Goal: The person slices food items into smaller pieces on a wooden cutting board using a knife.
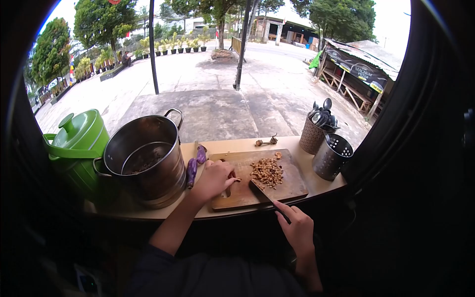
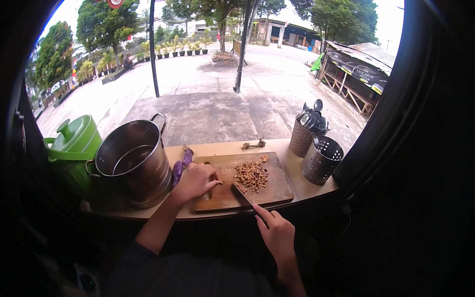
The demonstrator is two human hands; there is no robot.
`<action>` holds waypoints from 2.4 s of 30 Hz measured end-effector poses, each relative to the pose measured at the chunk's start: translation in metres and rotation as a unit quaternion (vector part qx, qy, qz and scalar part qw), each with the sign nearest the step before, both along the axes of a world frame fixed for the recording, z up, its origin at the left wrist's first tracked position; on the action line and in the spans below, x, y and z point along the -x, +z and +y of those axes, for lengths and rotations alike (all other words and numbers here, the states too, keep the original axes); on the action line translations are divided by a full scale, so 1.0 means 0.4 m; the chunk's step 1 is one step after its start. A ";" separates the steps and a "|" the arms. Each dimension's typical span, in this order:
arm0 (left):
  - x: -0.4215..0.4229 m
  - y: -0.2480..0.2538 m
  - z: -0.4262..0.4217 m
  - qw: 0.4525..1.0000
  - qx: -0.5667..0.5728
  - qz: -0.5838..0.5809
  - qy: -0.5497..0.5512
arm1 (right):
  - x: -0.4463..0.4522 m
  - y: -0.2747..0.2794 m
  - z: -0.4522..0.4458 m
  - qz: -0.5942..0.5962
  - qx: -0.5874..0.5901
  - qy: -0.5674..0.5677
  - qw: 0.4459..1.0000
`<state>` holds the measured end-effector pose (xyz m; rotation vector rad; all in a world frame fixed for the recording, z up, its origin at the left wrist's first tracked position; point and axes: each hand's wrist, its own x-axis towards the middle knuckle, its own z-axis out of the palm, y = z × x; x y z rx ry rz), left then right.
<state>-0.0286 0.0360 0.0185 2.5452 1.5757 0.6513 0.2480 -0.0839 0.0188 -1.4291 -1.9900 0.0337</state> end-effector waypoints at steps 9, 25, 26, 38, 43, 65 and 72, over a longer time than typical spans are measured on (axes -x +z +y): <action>-0.037 -0.020 -0.063 0.985 0.052 -0.161 -0.018 | 0.031 0.011 -0.005 0.145 0.028 0.031 0.989; -0.060 -0.043 -0.088 0.967 0.014 -0.255 0.001 | 0.070 -0.003 -0.011 0.169 0.073 0.022 0.983; -0.061 -0.042 -0.089 0.967 0.007 -0.255 0.002 | 0.071 -0.005 -0.010 0.176 0.074 0.040 0.981; -0.065 -0.042 -0.097 0.971 -0.023 -0.240 0.002 | 0.063 -0.008 -0.002 0.180 0.055 0.037 0.981; -0.078 -0.058 -0.103 0.966 -0.016 -0.258 0.013 | 0.074 0.009 -0.027 0.168 0.051 0.037 0.984; -0.092 -0.069 -0.108 0.948 0.001 -0.317 0.041 | 0.144 -0.010 0.016 0.055 0.090 0.008 0.994; -0.092 -0.061 -0.121 0.940 0.011 -0.338 0.050 | 0.111 0.027 0.012 0.135 0.121 0.019 0.983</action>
